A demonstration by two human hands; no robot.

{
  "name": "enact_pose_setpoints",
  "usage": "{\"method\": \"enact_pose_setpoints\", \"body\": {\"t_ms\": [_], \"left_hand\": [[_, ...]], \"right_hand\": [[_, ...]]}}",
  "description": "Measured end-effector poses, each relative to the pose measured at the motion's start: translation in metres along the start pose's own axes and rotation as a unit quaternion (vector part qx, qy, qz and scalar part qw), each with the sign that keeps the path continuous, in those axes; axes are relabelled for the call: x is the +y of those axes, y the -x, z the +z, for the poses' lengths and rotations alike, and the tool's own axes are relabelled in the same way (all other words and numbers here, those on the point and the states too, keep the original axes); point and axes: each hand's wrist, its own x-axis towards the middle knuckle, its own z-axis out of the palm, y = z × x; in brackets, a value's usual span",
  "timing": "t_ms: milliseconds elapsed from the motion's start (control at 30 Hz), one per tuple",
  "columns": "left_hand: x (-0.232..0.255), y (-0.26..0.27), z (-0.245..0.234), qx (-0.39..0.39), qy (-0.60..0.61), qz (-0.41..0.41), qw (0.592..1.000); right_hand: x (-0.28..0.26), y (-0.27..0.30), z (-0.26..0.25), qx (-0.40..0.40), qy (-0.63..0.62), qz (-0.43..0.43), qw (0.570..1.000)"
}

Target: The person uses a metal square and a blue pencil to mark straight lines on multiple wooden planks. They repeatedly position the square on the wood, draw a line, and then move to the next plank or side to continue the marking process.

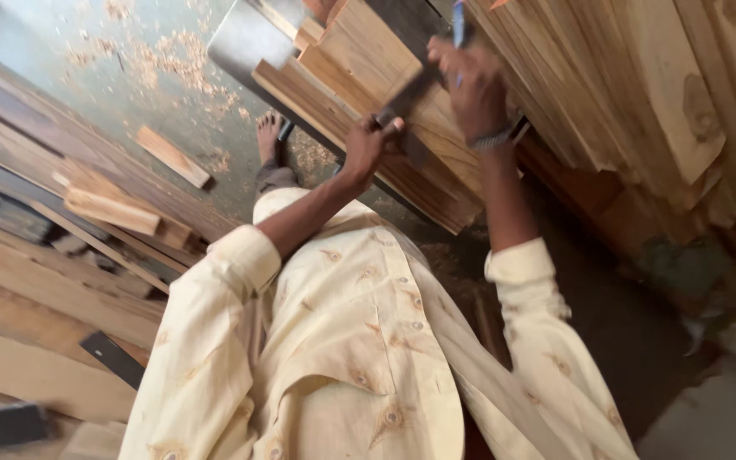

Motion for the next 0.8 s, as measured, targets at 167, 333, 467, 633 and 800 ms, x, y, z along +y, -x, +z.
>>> {"method": "enact_pose_setpoints", "body": {"t_ms": [167, 333, 467, 633, 800], "left_hand": [[0.032, 0.028, -0.007, -0.269, -0.161, -0.025, 0.949], [0.018, 0.014, 0.037, -0.367, -0.265, 0.029, 0.891], [0.015, -0.030, 0.075, -0.264, -0.679, 0.444, 0.521], [0.012, -0.070, 0.095, -0.288, -0.742, 0.504, 0.335], [0.046, -0.060, 0.106, -0.357, -0.742, 0.397, 0.406]], "right_hand": [[-0.011, 0.098, -0.024, 0.048, 0.008, -0.117, 0.992], [0.010, 0.215, -0.021, 0.084, -0.095, 0.266, 0.956], [0.025, 0.302, 0.005, 0.187, -0.217, 0.455, 0.843], [0.005, 0.358, 0.038, 0.303, -0.355, 0.587, 0.661], [-0.021, 0.384, 0.059, 0.382, -0.425, 0.618, 0.540]]}}
